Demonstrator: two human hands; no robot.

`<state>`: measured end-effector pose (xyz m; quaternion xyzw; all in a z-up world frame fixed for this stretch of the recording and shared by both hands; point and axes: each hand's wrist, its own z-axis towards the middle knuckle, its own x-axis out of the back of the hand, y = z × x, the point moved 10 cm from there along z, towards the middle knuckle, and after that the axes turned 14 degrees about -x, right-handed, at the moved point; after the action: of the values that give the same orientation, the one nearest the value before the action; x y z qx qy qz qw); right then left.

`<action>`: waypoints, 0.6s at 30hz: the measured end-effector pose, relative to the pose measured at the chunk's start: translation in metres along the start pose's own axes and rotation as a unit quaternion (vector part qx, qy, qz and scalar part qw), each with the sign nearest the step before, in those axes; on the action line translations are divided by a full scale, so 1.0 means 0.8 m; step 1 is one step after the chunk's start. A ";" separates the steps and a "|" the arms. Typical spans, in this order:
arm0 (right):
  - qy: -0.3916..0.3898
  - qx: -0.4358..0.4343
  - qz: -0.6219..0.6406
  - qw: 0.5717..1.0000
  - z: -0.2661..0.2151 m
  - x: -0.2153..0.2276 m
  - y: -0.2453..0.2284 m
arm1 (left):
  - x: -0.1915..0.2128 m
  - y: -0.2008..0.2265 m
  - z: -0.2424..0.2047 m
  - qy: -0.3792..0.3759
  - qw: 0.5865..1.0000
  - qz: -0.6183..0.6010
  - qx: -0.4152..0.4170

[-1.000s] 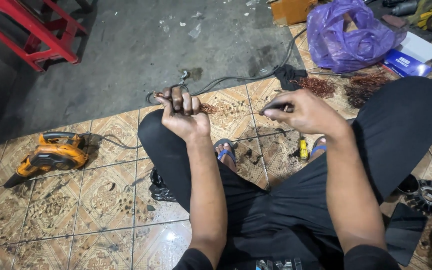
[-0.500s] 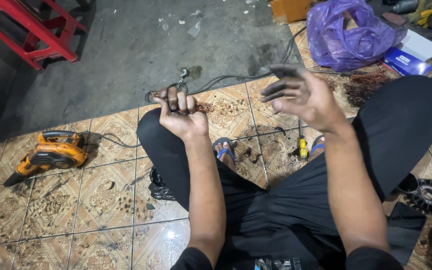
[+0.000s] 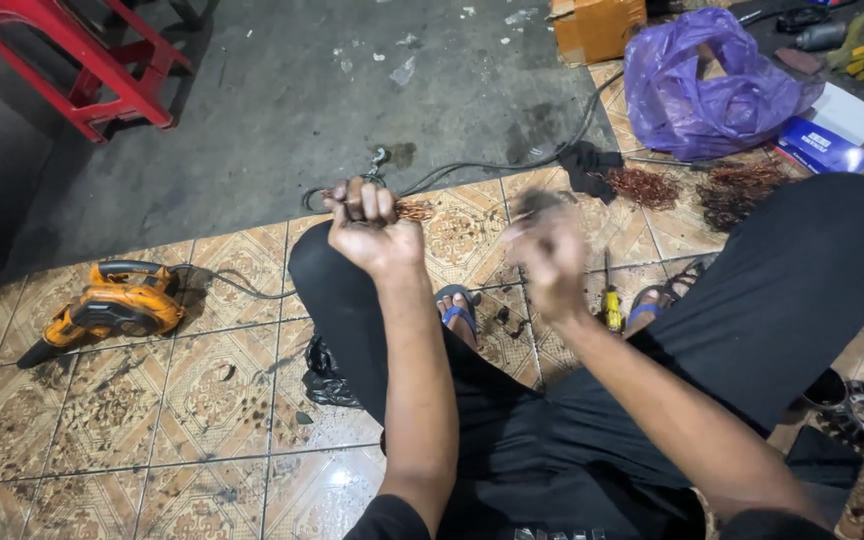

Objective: The person sits on the floor and strips insulation from copper wires by hand, pulling the copper strands free and placing them into a purple plastic bag. The person handles multiple wire pieces one at a time, separating the copper from the insulation.

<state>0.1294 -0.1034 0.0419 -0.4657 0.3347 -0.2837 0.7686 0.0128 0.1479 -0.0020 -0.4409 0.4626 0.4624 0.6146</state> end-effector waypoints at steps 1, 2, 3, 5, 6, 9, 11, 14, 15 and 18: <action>-0.067 -0.050 -0.006 0.997 -0.005 -0.027 0.013 | 0.000 -0.003 -0.003 0.008 1.000 0.020 -0.007; -0.131 -0.101 -0.012 0.986 -0.015 -0.055 0.027 | 0.001 -0.004 -0.006 0.018 0.999 0.041 -0.013; -0.130 -0.102 -0.010 0.986 -0.018 -0.058 0.037 | -0.002 -0.007 -0.010 0.018 0.999 0.043 -0.012; -0.153 -0.077 0.010 0.985 -0.024 -0.065 0.047 | -0.001 -0.016 -0.019 0.031 0.997 0.063 -0.008; -0.152 -0.078 0.009 0.985 -0.027 -0.066 0.042 | 0.014 -0.023 -0.021 0.032 0.997 0.063 -0.007; -0.098 0.009 -0.043 0.994 -0.033 -0.058 0.017 | 0.072 -0.046 -0.024 0.061 0.990 0.128 0.007; -0.031 0.112 -0.088 0.989 -0.038 -0.045 0.003 | 0.106 -0.088 -0.028 0.065 0.989 0.077 0.106; -0.051 0.157 -0.077 0.983 -0.029 -0.046 -0.013 | 0.116 -0.117 -0.033 0.068 0.980 -0.038 0.182; -0.051 0.157 -0.078 0.983 -0.024 -0.041 -0.010 | 0.116 -0.118 -0.034 0.069 0.980 -0.040 0.183; -0.036 0.206 -0.140 0.968 -0.014 -0.036 -0.014 | 0.100 -0.125 -0.045 0.057 0.967 -0.063 0.239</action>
<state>0.1017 -0.0919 0.0555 -0.3493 0.1732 -0.4342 0.8121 0.1163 0.1072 -0.0756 -0.3351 0.5655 0.2722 0.7027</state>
